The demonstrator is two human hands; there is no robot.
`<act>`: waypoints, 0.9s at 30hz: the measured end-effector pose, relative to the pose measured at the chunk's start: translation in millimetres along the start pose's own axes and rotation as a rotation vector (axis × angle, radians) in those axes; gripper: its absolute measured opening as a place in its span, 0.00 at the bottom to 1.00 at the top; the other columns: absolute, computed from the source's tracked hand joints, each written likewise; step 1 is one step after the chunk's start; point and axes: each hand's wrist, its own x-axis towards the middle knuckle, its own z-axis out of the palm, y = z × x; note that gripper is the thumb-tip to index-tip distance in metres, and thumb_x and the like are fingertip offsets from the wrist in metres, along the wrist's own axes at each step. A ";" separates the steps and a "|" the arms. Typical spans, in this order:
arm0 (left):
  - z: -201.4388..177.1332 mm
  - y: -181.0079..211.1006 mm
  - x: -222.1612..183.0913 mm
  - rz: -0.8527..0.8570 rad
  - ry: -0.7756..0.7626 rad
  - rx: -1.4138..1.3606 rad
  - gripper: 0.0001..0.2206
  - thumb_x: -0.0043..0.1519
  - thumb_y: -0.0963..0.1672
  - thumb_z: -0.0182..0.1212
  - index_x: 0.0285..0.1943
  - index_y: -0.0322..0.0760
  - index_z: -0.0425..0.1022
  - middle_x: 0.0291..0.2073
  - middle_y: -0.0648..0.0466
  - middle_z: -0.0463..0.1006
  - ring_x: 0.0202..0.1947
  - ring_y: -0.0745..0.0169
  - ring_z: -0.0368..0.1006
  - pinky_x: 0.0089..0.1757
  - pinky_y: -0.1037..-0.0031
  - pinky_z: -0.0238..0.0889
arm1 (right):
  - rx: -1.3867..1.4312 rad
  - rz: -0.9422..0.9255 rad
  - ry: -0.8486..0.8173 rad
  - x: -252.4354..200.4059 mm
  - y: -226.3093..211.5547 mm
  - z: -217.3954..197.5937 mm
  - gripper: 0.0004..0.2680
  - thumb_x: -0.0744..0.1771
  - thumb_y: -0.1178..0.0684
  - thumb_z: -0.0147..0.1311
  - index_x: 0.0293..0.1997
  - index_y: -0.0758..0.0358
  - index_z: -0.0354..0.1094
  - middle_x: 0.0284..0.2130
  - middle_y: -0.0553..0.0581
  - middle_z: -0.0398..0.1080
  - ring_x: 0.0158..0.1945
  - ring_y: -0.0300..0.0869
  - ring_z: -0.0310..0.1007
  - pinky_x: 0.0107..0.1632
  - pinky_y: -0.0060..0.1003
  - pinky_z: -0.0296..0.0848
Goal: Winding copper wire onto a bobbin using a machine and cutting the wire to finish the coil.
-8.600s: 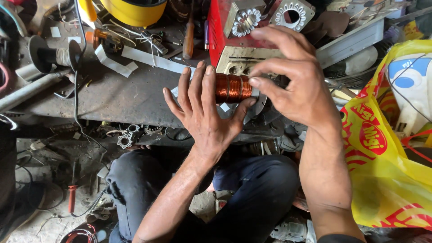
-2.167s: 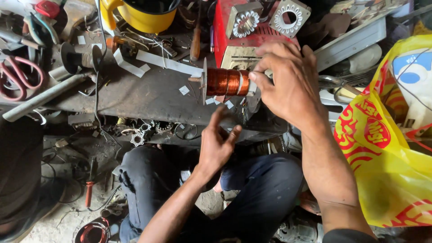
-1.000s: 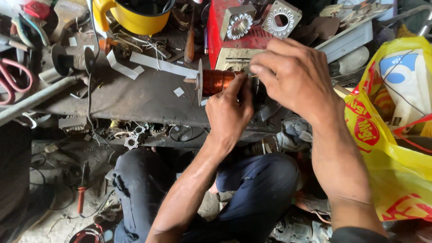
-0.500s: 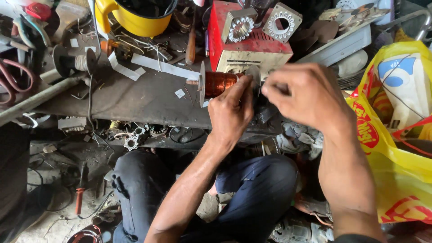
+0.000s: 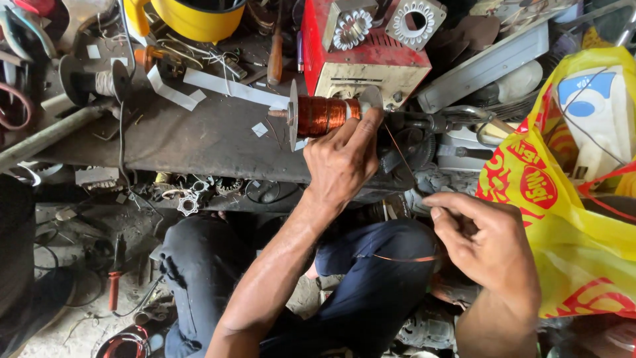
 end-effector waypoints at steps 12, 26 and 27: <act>-48.3 16.9 -2.3 -0.118 -0.034 -0.109 0.19 0.67 0.36 0.65 0.67 0.38 0.68 0.36 0.48 0.87 0.16 0.66 0.68 0.23 0.68 0.58 | 0.875 0.109 -0.088 -83.0 87.5 4.5 0.18 0.65 0.66 0.49 0.65 0.71 0.62 0.25 0.56 0.74 0.20 0.33 0.63 0.22 0.25 0.55; -103.4 -46.9 31.3 -0.021 -0.432 -0.219 0.40 0.48 0.39 0.65 0.75 0.33 0.55 0.70 0.38 0.66 0.72 0.38 0.62 0.70 0.48 0.58 | -0.011 -0.727 0.314 63.6 -48.6 36.5 0.07 0.61 0.73 0.65 0.40 0.76 0.75 0.47 0.68 0.74 0.50 0.58 0.72 0.57 0.49 0.71; -103.1 -42.8 36.8 -0.023 -0.424 -0.206 0.40 0.48 0.39 0.65 0.75 0.33 0.55 0.70 0.38 0.66 0.72 0.38 0.62 0.70 0.48 0.58 | -0.002 -0.739 0.312 69.2 -53.4 40.2 0.07 0.61 0.73 0.65 0.40 0.76 0.75 0.47 0.68 0.74 0.50 0.58 0.72 0.57 0.49 0.71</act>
